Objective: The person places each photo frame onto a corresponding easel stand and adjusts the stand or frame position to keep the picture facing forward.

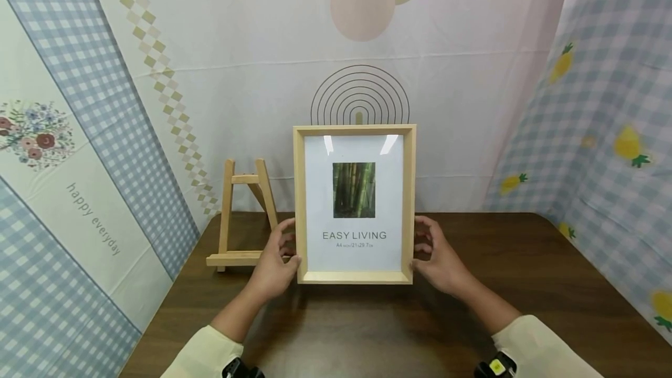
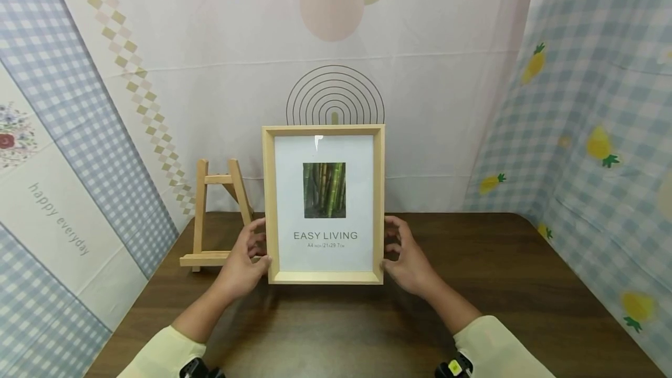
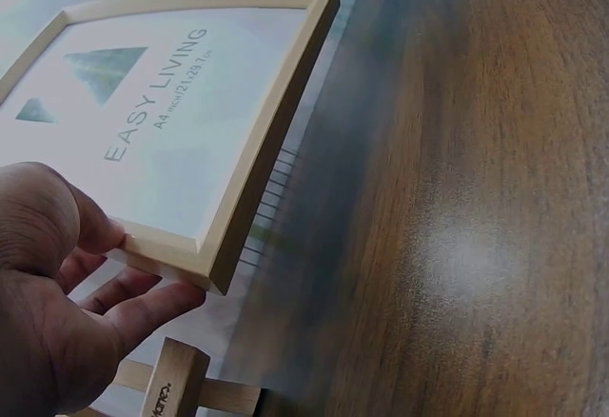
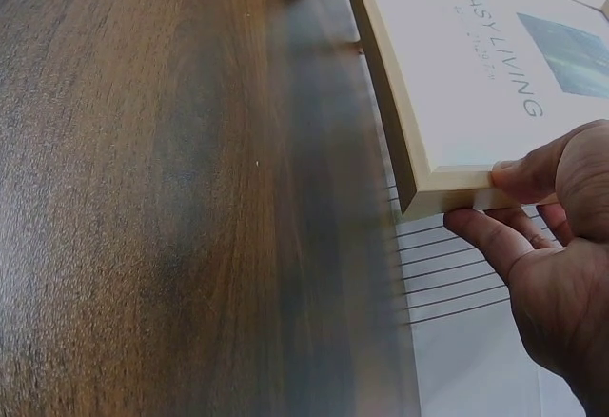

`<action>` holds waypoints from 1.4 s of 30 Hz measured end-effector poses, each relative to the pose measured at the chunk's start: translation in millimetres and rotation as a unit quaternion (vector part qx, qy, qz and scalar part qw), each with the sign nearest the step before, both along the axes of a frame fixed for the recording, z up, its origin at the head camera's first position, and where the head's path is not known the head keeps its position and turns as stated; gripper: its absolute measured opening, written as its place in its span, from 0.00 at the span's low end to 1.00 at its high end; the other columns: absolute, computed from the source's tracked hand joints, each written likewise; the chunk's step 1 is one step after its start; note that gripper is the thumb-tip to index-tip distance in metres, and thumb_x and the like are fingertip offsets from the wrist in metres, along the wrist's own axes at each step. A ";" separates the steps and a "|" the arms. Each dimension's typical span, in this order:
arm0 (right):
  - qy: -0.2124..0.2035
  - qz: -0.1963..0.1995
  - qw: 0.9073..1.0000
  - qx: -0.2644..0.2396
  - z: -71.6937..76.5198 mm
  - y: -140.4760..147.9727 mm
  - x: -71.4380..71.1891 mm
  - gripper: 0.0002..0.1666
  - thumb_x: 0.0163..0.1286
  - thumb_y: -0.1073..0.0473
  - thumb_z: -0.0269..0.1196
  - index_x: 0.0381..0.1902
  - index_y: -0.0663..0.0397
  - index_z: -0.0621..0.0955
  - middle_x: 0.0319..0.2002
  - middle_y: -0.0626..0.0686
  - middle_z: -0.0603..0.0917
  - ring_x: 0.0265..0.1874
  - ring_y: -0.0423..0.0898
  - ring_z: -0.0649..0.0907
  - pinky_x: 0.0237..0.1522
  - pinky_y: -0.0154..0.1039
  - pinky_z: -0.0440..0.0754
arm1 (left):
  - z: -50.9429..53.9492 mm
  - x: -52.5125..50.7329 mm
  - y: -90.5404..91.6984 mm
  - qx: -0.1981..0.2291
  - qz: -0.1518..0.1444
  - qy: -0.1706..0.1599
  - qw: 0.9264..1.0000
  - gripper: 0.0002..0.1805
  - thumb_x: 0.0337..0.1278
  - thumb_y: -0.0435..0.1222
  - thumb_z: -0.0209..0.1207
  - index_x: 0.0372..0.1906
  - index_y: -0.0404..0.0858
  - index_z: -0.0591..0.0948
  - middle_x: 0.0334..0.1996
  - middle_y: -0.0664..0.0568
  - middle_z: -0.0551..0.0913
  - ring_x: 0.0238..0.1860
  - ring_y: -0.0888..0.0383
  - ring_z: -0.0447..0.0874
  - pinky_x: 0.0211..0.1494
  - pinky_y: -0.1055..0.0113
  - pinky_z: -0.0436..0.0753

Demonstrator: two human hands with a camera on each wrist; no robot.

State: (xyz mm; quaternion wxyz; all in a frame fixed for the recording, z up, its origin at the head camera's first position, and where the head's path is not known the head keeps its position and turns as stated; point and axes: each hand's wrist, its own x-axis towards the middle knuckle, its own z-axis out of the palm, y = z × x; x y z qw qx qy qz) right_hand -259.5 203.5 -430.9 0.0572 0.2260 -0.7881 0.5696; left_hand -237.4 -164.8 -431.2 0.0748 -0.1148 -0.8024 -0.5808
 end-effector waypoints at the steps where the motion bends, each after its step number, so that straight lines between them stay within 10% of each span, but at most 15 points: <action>1: 0.002 0.001 1.000 -0.001 -0.3 -0.4 0.1 0.56 0.52 0.87 0.63 0.75 0.56 0.55 0.60 0.70 0.70 0.49 0.63 0.79 0.42 0.41 0.84 | 0.5 0.4 -0.4 0.000 0.000 -0.001 1.000 0.44 0.62 0.17 0.56 0.77 0.51 0.60 0.61 0.38 0.76 0.48 0.41 0.80 0.38 0.61 0.83; 42: 0.020 0.003 1.000 -0.004 2.3 -6.4 -10.3 0.55 0.53 0.87 0.64 0.75 0.56 0.57 0.62 0.68 0.71 0.56 0.62 0.77 0.53 0.52 0.82 | 9.7 -3.4 -1.7 0.001 0.017 0.009 1.000 0.43 0.61 0.16 0.54 0.77 0.48 0.60 0.63 0.34 0.73 0.50 0.39 0.79 0.38 0.62 0.82</action>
